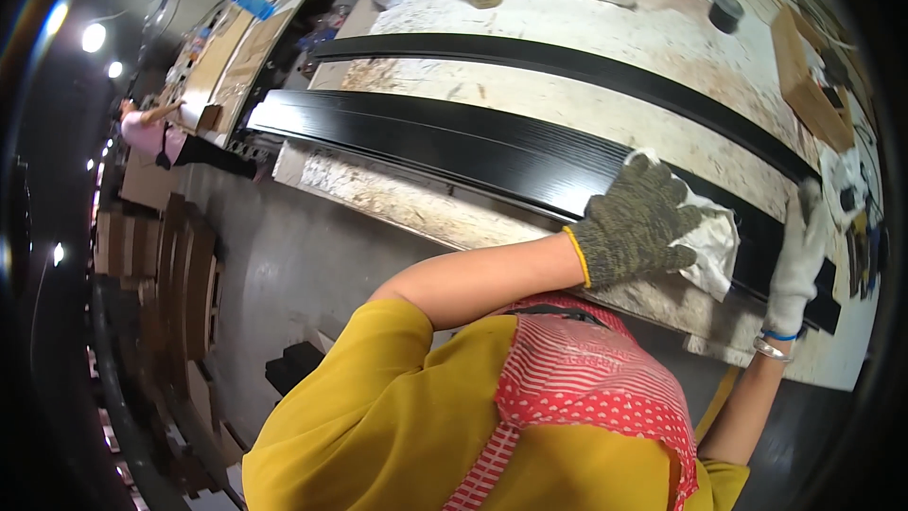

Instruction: The person wipes several black wood boards with a cloth. The person pours liquid from a bottle onto the cloth and then rubs the surface and edges of the boards.

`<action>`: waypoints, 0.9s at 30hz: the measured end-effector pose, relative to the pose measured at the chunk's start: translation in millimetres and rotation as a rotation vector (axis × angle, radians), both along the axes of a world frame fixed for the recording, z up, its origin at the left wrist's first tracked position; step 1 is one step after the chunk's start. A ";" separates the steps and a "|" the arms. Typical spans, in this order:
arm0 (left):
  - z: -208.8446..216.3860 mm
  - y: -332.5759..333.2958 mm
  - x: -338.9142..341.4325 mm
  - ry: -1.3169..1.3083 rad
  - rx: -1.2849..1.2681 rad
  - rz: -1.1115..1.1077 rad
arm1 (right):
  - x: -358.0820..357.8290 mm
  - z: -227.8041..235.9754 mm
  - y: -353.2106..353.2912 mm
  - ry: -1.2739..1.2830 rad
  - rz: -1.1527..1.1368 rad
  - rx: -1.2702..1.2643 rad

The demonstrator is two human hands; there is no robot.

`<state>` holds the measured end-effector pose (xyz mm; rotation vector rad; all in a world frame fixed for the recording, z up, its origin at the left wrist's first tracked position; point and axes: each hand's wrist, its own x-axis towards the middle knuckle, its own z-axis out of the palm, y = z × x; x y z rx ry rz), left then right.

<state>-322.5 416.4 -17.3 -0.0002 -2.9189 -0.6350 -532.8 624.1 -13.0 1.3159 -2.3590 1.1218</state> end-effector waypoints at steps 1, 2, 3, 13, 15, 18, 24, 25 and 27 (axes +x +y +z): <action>-0.4 -4.6 3.1 -0.001 -0.005 0.026 | -7.5 -39.2 -1.5 0.028 -0.184 0.219; -2.8 -8.5 2.6 0.001 -0.006 0.035 | -19.6 -72.4 2.8 0.061 -0.386 0.439; -28.7 -11.7 4.3 0.163 -0.081 0.135 | -23.3 -73.1 -4.8 0.215 -0.298 0.534; -23.6 -313.6 292.6 0.148 -0.477 1.067 | -46.7 -85.5 33.4 0.322 -0.373 0.714; -33.3 -337.0 321.6 0.183 -0.595 1.133 | -1.9 -36.1 -23.9 0.212 -0.547 0.910; -34.7 -301.4 276.7 0.386 -0.279 0.843 | 21.8 -49.9 -37.9 0.289 -0.589 0.927; -25.6 -328.4 310.0 0.116 -0.454 0.649 | 1.8 -81.8 1.1 0.147 -0.354 0.578; -36.4 -363.0 335.0 0.138 -0.534 0.818 | 0.7 -81.0 0.8 0.134 -0.341 0.560; -49.1 -433.8 400.0 0.238 -0.633 0.903 | 13.4 -72.5 -0.5 0.036 -0.352 0.572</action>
